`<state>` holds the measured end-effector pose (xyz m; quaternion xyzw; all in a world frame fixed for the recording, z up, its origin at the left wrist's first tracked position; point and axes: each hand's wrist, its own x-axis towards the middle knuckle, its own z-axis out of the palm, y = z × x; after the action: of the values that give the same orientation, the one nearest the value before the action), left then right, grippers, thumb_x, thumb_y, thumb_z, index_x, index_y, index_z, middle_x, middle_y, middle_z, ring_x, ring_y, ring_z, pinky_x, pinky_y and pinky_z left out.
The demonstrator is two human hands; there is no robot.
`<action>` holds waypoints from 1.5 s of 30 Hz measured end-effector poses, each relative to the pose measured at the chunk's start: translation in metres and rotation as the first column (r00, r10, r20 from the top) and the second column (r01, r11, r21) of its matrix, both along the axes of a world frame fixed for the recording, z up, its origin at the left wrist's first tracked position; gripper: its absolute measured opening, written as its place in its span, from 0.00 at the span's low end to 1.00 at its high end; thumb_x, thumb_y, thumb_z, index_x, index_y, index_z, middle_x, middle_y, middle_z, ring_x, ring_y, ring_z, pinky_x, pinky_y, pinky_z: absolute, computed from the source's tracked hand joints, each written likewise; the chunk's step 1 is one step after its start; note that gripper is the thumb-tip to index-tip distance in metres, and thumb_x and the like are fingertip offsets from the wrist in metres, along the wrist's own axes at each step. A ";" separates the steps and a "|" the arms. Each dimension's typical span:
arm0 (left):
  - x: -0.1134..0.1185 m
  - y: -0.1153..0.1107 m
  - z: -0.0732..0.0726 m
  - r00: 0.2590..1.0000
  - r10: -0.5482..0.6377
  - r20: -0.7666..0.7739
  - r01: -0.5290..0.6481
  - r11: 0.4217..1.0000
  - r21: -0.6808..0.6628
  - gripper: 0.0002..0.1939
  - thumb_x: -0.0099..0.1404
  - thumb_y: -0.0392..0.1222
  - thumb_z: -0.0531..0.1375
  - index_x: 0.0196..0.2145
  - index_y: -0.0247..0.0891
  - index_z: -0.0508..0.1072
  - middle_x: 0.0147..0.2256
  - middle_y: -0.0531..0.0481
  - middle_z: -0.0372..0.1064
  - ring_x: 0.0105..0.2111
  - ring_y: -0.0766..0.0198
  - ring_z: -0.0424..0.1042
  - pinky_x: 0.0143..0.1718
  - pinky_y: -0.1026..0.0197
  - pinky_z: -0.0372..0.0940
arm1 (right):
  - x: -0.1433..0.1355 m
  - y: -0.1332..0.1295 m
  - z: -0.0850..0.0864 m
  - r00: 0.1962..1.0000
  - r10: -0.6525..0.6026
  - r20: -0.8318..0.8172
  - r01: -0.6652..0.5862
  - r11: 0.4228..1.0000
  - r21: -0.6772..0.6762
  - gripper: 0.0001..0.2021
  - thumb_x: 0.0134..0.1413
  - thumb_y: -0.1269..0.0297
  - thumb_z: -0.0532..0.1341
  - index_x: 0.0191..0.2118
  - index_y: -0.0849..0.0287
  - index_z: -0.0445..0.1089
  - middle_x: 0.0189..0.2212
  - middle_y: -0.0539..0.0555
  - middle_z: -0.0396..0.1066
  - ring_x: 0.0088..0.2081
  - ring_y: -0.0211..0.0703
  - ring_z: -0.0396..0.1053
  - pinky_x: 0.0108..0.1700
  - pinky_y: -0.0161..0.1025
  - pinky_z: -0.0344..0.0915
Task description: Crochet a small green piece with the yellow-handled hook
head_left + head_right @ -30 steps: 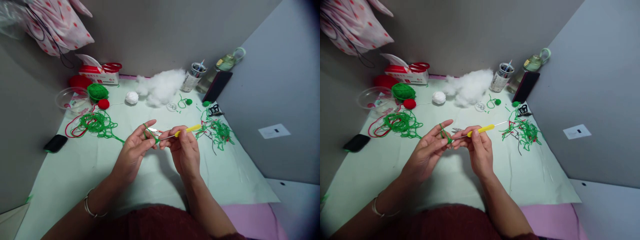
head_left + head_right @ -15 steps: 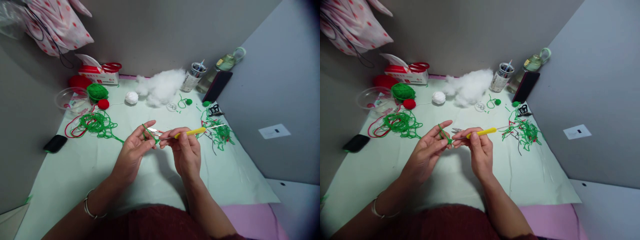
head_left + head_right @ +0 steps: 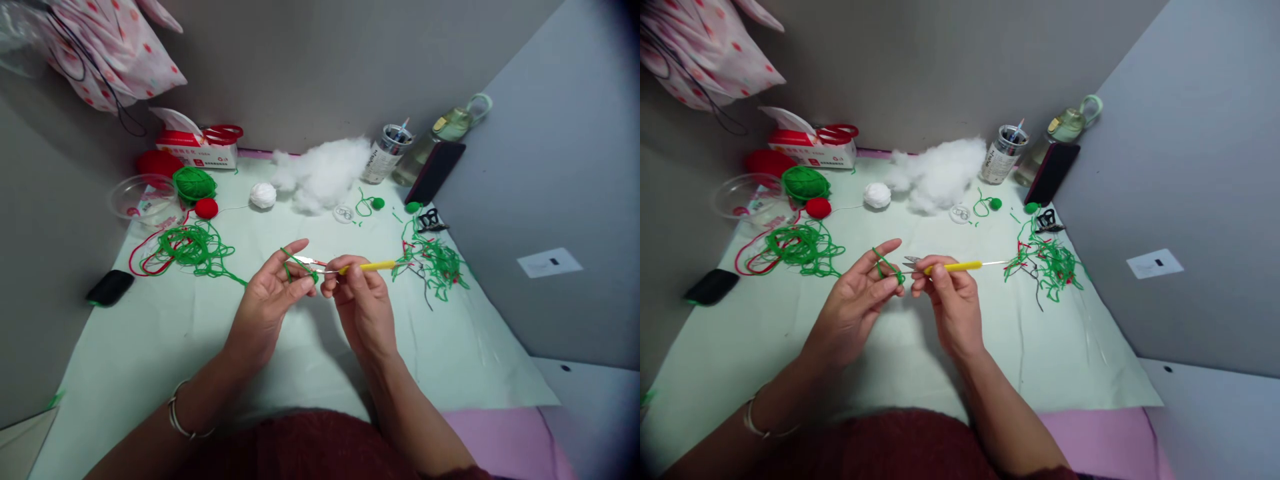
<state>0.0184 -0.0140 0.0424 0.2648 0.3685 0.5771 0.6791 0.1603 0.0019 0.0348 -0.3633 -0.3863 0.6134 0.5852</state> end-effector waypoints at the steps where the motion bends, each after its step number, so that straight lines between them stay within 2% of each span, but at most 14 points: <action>1: 0.000 0.000 -0.001 1.000 -0.002 -0.001 0.002 1.000 0.011 0.27 0.63 0.38 0.72 0.59 0.42 0.76 0.34 0.55 0.74 0.35 0.66 0.74 0.46 0.60 0.68 | -0.001 -0.001 0.000 1.000 0.010 -0.007 -0.010 1.000 -0.006 0.12 0.60 0.50 0.70 0.36 0.53 0.80 0.26 0.48 0.73 0.26 0.37 0.68 0.33 0.37 0.73; 9: 0.000 -0.002 -0.001 0.993 0.079 -0.091 -0.078 0.997 0.015 0.29 0.60 0.36 0.73 0.59 0.44 0.76 0.34 0.55 0.72 0.36 0.66 0.72 0.47 0.61 0.67 | 0.000 0.002 0.000 0.999 -0.018 -0.037 0.015 0.997 -0.071 0.12 0.57 0.50 0.72 0.36 0.53 0.80 0.28 0.50 0.77 0.29 0.37 0.71 0.33 0.36 0.73; 12: 0.000 -0.003 -0.001 0.991 0.084 -0.105 -0.083 0.996 0.014 0.31 0.60 0.36 0.73 0.61 0.44 0.75 0.33 0.56 0.71 0.34 0.67 0.71 0.39 0.64 0.67 | 0.001 0.001 -0.001 1.000 -0.006 0.008 0.006 0.999 -0.045 0.12 0.60 0.50 0.70 0.37 0.53 0.81 0.28 0.50 0.76 0.28 0.37 0.70 0.33 0.38 0.72; 15: 0.003 -0.006 -0.001 0.993 0.079 -0.089 -0.079 0.997 0.006 0.36 0.59 0.36 0.74 0.64 0.44 0.71 0.33 0.56 0.71 0.28 0.70 0.66 0.27 0.68 0.61 | -0.001 -0.007 -0.006 0.960 -0.102 0.261 0.057 0.983 0.177 0.07 0.65 0.57 0.67 0.40 0.50 0.84 0.33 0.52 0.77 0.32 0.40 0.72 0.37 0.42 0.73; 17: 0.005 -0.007 0.000 0.998 0.046 -0.030 -0.047 0.998 -0.032 0.37 0.60 0.36 0.74 0.65 0.44 0.70 0.31 0.58 0.69 0.23 0.73 0.60 0.23 0.69 0.56 | -0.003 -0.014 -0.010 0.838 -0.303 0.453 0.100 0.903 0.419 0.09 0.65 0.65 0.67 0.45 0.43 0.84 0.38 0.53 0.78 0.39 0.45 0.75 0.43 0.46 0.74; 19: 0.005 -0.006 0.002 0.996 -0.032 0.080 0.041 0.993 -0.106 0.34 0.61 0.37 0.73 0.63 0.40 0.72 0.26 0.60 0.64 0.19 0.76 0.52 0.20 0.69 0.52 | -0.004 -0.018 -0.011 0.737 -0.469 0.486 0.121 0.800 0.588 0.16 0.63 0.68 0.68 0.50 0.37 0.83 0.38 0.53 0.78 0.42 0.48 0.75 0.45 0.48 0.75; 20: 0.004 -0.005 0.003 0.988 -0.069 0.141 0.089 0.986 -0.143 0.31 0.61 0.36 0.72 0.62 0.38 0.73 0.24 0.61 0.61 0.18 0.76 0.48 0.19 0.70 0.50 | -0.003 -0.018 -0.011 0.736 -0.468 0.488 0.119 0.800 0.587 0.15 0.63 0.68 0.68 0.49 0.37 0.83 0.39 0.53 0.78 0.43 0.49 0.76 0.45 0.49 0.75; 22: 0.000 -0.002 0.006 0.967 -0.095 0.235 0.142 0.972 -0.189 0.26 0.61 0.34 0.71 0.57 0.34 0.77 0.23 0.62 0.58 0.17 0.78 0.44 0.18 0.71 0.48 | 0.000 -0.015 -0.006 0.801 -0.389 0.455 0.123 0.851 0.511 0.10 0.65 0.66 0.66 0.45 0.42 0.84 0.38 0.54 0.78 0.39 0.48 0.75 0.40 0.48 0.74; 25: -0.004 0.000 0.009 0.967 -0.063 0.245 0.106 0.980 -0.167 0.23 0.60 0.31 0.69 0.54 0.35 0.80 0.28 0.58 0.65 0.17 0.80 0.44 0.17 0.71 0.48 | 0.004 -0.007 0.000 0.942 -0.242 0.231 0.160 0.932 0.325 0.08 0.67 0.59 0.65 0.40 0.47 0.84 0.33 0.52 0.76 0.29 0.42 0.70 0.32 0.43 0.70; 27: -0.004 0.000 0.008 0.980 -0.056 0.191 0.077 0.992 -0.104 0.23 0.61 0.32 0.70 0.55 0.39 0.80 0.32 0.55 0.69 0.17 0.80 0.47 0.17 0.71 0.49 | 0.004 -0.004 0.001 0.978 -0.153 0.142 0.117 0.965 0.234 0.08 0.66 0.57 0.66 0.38 0.48 0.83 0.33 0.51 0.76 0.28 0.40 0.69 0.31 0.42 0.69; 32: 0.002 -0.005 0.001 0.999 -0.028 0.041 0.029 1.000 -0.009 0.24 0.63 0.36 0.72 0.56 0.46 0.80 0.35 0.55 0.71 0.20 0.78 0.53 0.19 0.69 0.51 | 0.000 -0.003 -0.005 0.986 -0.085 0.142 0.065 0.988 0.143 0.08 0.63 0.55 0.69 0.39 0.51 0.83 0.37 0.53 0.80 0.32 0.40 0.72 0.37 0.42 0.72; 38: 0.000 -0.004 -0.002 1.000 -0.025 -0.017 0.025 1.000 0.000 0.22 0.64 0.37 0.71 0.56 0.47 0.80 0.37 0.54 0.69 0.21 0.76 0.54 0.21 0.66 0.53 | 0.002 0.003 0.001 1.000 -0.001 -0.004 0.001 1.000 0.000 0.10 0.62 0.53 0.69 0.35 0.53 0.80 0.31 0.51 0.79 0.28 0.36 0.69 0.32 0.36 0.71; 41: -0.002 -0.004 -0.001 0.999 -0.034 -0.017 0.034 0.999 0.009 0.21 0.65 0.37 0.70 0.56 0.48 0.81 0.36 0.55 0.68 0.21 0.76 0.55 0.22 0.66 0.53 | 0.004 0.003 0.004 0.999 0.024 0.023 -0.024 1.000 0.012 0.12 0.64 0.52 0.67 0.35 0.54 0.78 0.31 0.51 0.79 0.26 0.36 0.68 0.29 0.36 0.70; 45: -0.003 -0.003 -0.002 0.999 -0.038 0.004 0.038 0.999 0.001 0.20 0.65 0.37 0.71 0.54 0.48 0.82 0.36 0.56 0.66 0.21 0.78 0.55 0.22 0.67 0.53 | 0.007 -0.001 0.003 0.996 -0.007 0.091 -0.005 0.991 0.132 0.11 0.70 0.56 0.63 0.38 0.53 0.79 0.34 0.52 0.81 0.29 0.38 0.73 0.33 0.38 0.73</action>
<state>0.0155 -0.0172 0.0407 0.2711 0.3616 0.5648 0.6905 0.1671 0.0007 0.0374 -0.3515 -0.4523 0.5689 0.5901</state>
